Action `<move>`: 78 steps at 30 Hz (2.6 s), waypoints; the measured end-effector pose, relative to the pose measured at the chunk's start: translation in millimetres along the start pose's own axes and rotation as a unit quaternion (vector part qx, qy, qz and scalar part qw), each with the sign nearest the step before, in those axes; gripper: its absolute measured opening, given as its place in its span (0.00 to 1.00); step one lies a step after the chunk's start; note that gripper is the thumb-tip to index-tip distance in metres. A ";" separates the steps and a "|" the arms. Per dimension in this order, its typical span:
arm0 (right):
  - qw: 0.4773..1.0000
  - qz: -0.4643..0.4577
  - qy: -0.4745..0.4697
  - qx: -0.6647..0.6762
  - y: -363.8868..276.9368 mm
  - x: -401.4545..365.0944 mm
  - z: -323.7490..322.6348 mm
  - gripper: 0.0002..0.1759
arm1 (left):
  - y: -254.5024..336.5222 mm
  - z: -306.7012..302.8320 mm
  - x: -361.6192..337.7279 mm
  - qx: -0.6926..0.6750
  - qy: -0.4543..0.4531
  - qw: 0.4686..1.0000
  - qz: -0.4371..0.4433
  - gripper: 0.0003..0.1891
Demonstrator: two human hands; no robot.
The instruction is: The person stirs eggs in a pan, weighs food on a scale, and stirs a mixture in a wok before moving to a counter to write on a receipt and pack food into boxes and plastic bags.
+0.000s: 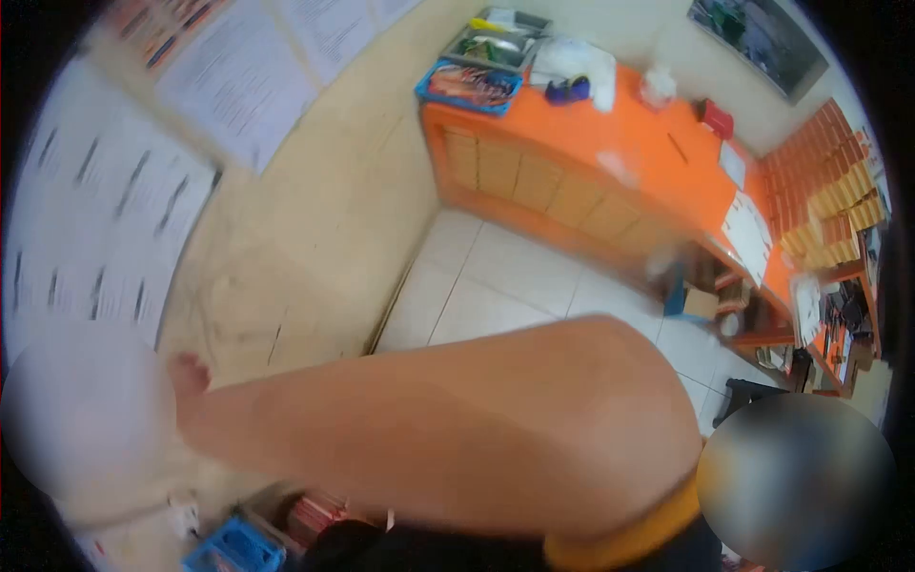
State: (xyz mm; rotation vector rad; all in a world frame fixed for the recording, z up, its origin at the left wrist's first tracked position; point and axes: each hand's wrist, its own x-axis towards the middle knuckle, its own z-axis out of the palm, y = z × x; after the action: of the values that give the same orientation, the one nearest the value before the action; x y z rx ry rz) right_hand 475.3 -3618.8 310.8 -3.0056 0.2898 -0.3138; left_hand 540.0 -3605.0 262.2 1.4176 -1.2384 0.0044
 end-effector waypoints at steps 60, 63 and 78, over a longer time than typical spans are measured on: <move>-0.056 0.728 0.683 -0.013 -108.3 -670.3 147.8 0.14 | 336.9 588.6 -375.9 -0.329 -0.839 0.366 -0.232 0.11; 0.108 0.722 0.682 0.039 -126.2 -753.8 98.5 0.17 | 368.5 535.0 -486.4 -0.245 -0.902 0.272 -0.231 0.12; -0.083 0.631 0.765 -0.102 -353.6 -1101.1 14.2 0.19 | 742.2 477.3 -868.4 -0.230 -0.967 -0.007 0.108 0.25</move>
State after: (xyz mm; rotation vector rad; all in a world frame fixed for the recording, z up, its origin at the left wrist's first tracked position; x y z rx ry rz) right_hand -516.5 -3052.9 127.3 -0.6326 -1.9562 2.0676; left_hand -617.1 -3195.7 100.7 0.4986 1.6149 1.6555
